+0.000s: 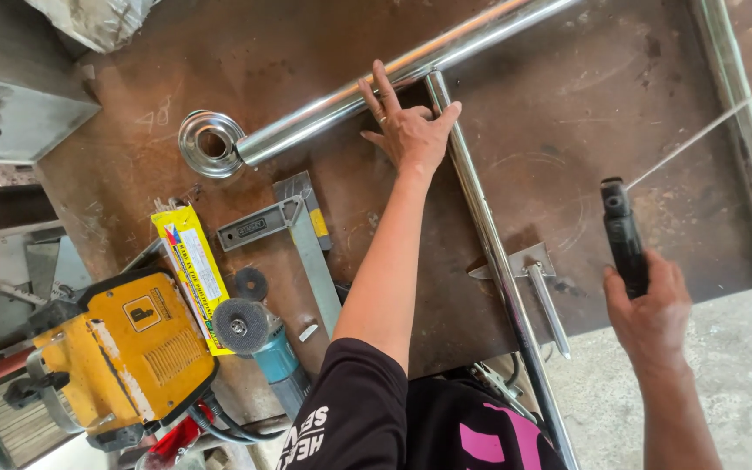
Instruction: The person positions stainless steel tubes and a curved handle piece on a steel workbench, aligns them against a try square and a metal bracket, then tack welds the joints with an arc welder, producing sparks. They reposition the frame and weld additional joints along the tubes.
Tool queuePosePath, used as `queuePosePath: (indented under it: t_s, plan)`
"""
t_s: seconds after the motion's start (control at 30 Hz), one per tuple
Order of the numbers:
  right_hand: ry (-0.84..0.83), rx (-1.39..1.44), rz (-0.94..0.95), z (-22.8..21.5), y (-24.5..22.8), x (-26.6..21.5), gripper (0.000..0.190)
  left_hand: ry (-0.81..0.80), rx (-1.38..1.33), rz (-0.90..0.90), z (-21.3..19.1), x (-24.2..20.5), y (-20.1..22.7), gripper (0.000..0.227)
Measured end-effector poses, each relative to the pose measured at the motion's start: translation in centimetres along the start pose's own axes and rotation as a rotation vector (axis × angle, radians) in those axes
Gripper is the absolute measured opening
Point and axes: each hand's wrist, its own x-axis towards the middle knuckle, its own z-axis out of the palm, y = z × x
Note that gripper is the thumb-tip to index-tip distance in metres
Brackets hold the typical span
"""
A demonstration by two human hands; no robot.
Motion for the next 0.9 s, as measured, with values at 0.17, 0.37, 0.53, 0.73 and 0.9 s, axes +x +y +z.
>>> queuePosePath:
  t_s: [0.17,0.37,0.53,0.73,0.9]
  plan:
    - [0.009,0.318,-0.197,-3.3,-4.2,1.7,0.048,0.012,0.011,0.002,0.1,0.0,-0.4,0.042]
    - [-0.112,0.418,-0.181,-3.3,-9.7,3.5,0.034,0.013,0.007,-0.009,0.1,0.1,0.1,0.041]
    - [-0.129,0.424,-0.140,-2.4,-12.6,4.9,0.038,0.023,0.026,-0.002,0.6,0.4,-0.5,0.045]
    - [-0.191,0.459,-0.033,-2.1,-13.8,5.9,0.039,0.018,0.019,-0.019,0.3,0.3,0.0,0.041]
    - [-0.188,0.445,-0.042,-1.6,-13.5,6.1,0.040,0.020,0.017,-0.017,0.2,0.2,0.0,0.041]
